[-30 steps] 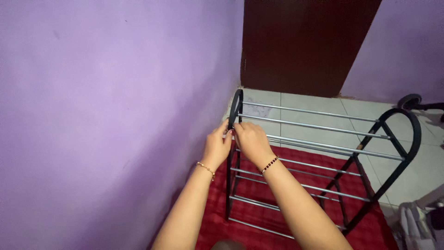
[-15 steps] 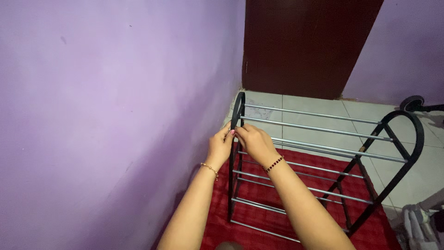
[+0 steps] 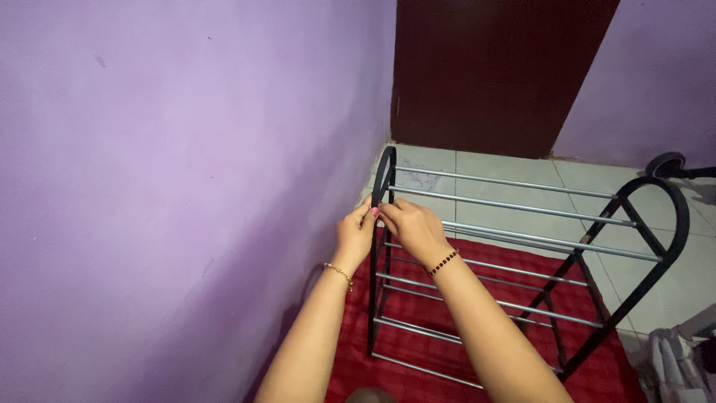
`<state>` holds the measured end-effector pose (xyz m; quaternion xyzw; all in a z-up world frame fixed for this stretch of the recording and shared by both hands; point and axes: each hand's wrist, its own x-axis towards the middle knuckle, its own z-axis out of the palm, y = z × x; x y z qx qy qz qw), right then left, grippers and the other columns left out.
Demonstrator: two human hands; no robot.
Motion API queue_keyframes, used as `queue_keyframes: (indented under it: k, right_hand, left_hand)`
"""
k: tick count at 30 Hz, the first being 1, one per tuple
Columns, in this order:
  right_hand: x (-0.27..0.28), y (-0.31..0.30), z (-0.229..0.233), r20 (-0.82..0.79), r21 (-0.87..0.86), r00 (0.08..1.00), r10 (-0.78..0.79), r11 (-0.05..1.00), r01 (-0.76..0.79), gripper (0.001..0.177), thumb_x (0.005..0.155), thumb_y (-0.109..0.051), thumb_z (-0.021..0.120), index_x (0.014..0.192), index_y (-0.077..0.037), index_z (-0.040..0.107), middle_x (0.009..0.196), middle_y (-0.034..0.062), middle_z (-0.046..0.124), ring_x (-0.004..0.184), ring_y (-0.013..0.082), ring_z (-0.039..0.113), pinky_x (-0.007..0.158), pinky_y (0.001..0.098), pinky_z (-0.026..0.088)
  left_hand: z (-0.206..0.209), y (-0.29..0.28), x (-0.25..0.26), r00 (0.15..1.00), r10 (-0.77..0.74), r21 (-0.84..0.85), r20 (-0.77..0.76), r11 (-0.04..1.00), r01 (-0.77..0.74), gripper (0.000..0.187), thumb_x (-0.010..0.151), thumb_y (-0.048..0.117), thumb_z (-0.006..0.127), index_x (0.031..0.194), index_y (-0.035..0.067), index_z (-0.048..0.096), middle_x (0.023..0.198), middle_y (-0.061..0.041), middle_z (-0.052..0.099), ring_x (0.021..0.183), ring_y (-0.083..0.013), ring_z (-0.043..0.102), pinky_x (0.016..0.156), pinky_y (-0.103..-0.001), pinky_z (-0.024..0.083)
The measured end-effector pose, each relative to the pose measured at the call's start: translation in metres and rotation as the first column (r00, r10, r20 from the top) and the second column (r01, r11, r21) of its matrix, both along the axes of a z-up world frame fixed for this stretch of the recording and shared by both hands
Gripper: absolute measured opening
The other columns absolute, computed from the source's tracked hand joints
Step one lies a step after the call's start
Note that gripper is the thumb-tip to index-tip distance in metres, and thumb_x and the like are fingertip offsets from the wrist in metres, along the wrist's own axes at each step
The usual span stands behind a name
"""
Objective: The person sits on the floor and disassembles a metal storage rack by pulling the horizontal metal bars out of the black side frames, stacking the loose bars beside them, then reinserts the bars back into the frame slots to rebuild the rack.
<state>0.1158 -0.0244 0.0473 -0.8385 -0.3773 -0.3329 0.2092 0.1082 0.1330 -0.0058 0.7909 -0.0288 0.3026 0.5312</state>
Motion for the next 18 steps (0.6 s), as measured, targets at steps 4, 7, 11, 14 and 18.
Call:
queue_keyframes:
  k: [4,7,11,14,18]
  right_hand:
    - [-0.003,0.000,0.002,0.022,0.008,1.000,-0.007,1.000,0.006,0.017,0.095,-0.030,0.068,0.100,-0.015,0.074,0.080,0.0075,0.064,0.069,0.0332,0.066,0.058,0.0459,0.053]
    - [-0.004,0.001,0.002,0.040,-0.011,0.999,-0.036,0.999,0.037,0.019,0.095,-0.033,0.068,0.099,-0.015,0.074,0.078,0.0078,0.063,0.069,0.0324,0.066,0.059,0.0455,0.053]
    - [-0.002,0.001,0.001,0.070,-0.003,0.997,-0.013,1.000,0.013,0.019,0.093,-0.029,0.069,0.100,-0.013,0.073,0.079,0.0087,0.063,0.072,0.0317,0.066,0.061,0.0447,0.054]
    - [-0.001,-0.001,0.000,0.084,0.033,0.995,0.047,0.998,-0.050,0.019,0.093,-0.025,0.070,0.103,-0.008,0.070,0.082,0.0090,0.064,0.077,0.0316,0.067,0.065,0.0443,0.054]
    - [-0.002,-0.002,-0.001,0.090,0.033,0.995,0.050,0.998,-0.053,0.015,0.095,-0.021,0.069,0.098,-0.007,0.066,0.085,0.0091,0.064,0.080,0.0317,0.067,0.068,0.0447,0.054]
  left_hand:
    - [0.000,0.000,0.000,1.000,-0.023,-0.047,-0.013,0.999,0.022,0.034,0.102,0.022,0.060,0.136,0.019,0.065,0.107,-0.015,0.079,0.101,-0.0161,0.077,0.084,-0.030,0.057]
    - [-0.004,0.000,0.002,0.999,-0.042,-0.076,-0.012,0.996,0.041,0.036,0.102,0.020,0.058,0.137,0.018,0.064,0.111,-0.014,0.078,0.102,-0.0137,0.076,0.085,-0.029,0.057]
    - [-0.009,0.004,0.008,0.994,-0.109,-0.128,-0.021,0.986,0.105,0.038,0.103,0.019,0.057,0.140,0.012,0.061,0.118,-0.011,0.077,0.107,-0.0105,0.070,0.091,-0.027,0.053]
    - [-0.013,0.010,0.012,0.976,-0.213,-0.192,0.031,0.957,0.215,0.039,0.105,0.018,0.055,0.142,0.005,0.060,0.126,-0.008,0.074,0.114,-0.0093,0.064,0.099,-0.026,0.050]
    - [-0.017,0.013,0.015,0.960,-0.278,-0.218,0.018,0.936,0.275,0.041,0.106,0.017,0.053,0.144,0.003,0.057,0.129,-0.005,0.072,0.118,-0.0082,0.061,0.103,-0.026,0.047]
